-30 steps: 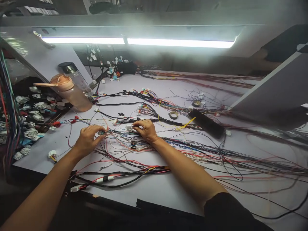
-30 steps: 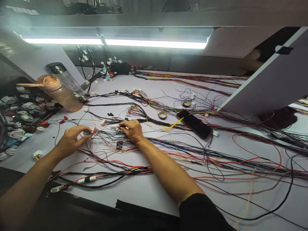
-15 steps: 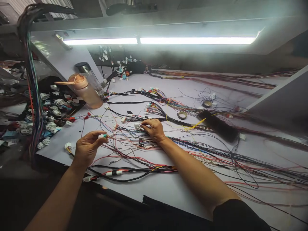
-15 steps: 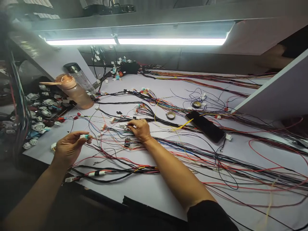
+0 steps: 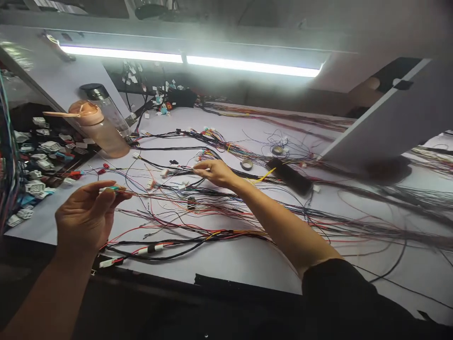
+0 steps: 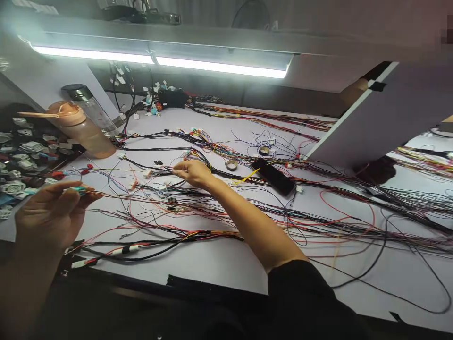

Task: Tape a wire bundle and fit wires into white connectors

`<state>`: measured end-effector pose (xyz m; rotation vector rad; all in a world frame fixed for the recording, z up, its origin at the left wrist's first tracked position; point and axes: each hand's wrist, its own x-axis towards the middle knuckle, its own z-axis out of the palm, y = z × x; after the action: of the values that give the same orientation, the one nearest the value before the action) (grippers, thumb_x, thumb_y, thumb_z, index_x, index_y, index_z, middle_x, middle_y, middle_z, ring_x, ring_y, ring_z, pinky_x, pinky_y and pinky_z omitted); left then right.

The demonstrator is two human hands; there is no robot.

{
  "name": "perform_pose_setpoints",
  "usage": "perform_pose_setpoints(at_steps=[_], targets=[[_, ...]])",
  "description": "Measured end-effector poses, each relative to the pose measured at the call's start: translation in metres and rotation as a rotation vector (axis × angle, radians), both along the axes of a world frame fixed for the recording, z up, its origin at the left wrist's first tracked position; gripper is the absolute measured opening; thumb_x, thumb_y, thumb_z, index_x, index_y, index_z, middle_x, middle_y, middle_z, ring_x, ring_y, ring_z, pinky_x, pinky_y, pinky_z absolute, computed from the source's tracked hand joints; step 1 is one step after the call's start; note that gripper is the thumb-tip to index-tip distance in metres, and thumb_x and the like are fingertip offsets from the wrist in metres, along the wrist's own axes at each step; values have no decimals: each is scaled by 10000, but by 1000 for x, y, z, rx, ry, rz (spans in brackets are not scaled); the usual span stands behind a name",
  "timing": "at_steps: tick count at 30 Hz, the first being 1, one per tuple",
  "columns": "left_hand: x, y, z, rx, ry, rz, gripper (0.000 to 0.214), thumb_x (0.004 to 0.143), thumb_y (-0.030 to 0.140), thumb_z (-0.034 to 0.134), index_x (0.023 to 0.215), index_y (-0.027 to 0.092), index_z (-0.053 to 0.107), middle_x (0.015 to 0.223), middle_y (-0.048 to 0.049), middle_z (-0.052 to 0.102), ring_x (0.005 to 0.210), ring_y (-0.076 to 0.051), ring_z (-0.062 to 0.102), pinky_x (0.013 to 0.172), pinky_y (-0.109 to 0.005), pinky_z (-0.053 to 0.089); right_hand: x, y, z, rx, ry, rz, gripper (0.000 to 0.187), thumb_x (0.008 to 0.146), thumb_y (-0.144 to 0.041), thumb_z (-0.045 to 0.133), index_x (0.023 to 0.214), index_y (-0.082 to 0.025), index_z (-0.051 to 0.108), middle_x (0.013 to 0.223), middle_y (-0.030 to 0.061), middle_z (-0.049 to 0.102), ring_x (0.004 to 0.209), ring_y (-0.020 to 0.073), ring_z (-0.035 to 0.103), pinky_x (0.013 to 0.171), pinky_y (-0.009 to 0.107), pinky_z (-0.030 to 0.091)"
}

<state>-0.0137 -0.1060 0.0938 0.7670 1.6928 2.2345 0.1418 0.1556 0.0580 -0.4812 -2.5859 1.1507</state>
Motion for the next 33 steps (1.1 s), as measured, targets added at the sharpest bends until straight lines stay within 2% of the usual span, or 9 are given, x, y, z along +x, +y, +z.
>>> perform_pose_setpoints(at_steps=[3,6,9,11,13,16,22,27,33], targets=[[7,0,4,32,-12,1,458,551,374,934,853,130,691,701,1,703,645,-143,676,716,-302,593,35,-13,16,-92,54,62,352,995,-402,482,1090,-171,730,1083,44,739,1017,177,666,889,288,483],[13,-3,1,58,-56,-21,436,557,354,932,866,143,708,722,-6,709,673,-143,673,731,-294,595,66,-43,14,-120,24,144,373,967,-454,526,1209,-215,680,1208,53,706,1107,189,649,925,295,474],[17,-9,-6,63,-134,-27,438,565,354,927,912,172,733,749,-13,717,689,-146,675,722,-284,599,83,-74,-3,42,-19,188,363,958,-443,556,1232,-227,656,1137,70,723,1040,194,664,863,281,473],[20,-14,-9,50,-192,-40,437,579,380,918,938,200,745,762,-9,719,679,-137,675,720,-278,602,87,-89,-16,147,3,155,294,999,-388,490,1088,-199,697,1000,75,730,905,170,664,792,258,462],[22,-18,-12,37,-242,-60,440,591,400,910,961,224,751,767,-3,717,673,-128,674,724,-273,603,89,-99,-26,219,47,106,329,1029,-354,420,950,-184,690,886,61,701,792,142,627,731,236,440],[26,-21,-16,38,-290,-50,439,607,408,901,981,230,753,772,-3,714,702,-124,677,744,-265,603,92,-108,-36,337,116,48,344,1041,-334,383,879,-186,648,818,31,660,706,118,570,645,218,382],[34,-21,-37,61,-384,108,451,569,360,924,947,187,751,770,-3,697,749,-118,669,768,-236,600,101,-117,-47,588,209,16,330,1044,-271,360,862,-187,622,720,-7,614,567,93,461,542,241,253],[36,-24,-51,26,-489,110,478,537,362,935,938,194,735,760,1,696,718,-118,663,745,-223,600,103,-120,-53,625,210,18,300,1023,-246,400,822,-187,616,662,-20,578,558,97,445,536,253,230],[33,-31,-50,-10,-530,130,440,562,377,916,920,211,721,801,11,690,742,-134,660,742,-246,612,101,-120,-64,605,204,9,274,1008,-273,453,797,-189,607,658,-18,597,571,97,497,555,262,247]])
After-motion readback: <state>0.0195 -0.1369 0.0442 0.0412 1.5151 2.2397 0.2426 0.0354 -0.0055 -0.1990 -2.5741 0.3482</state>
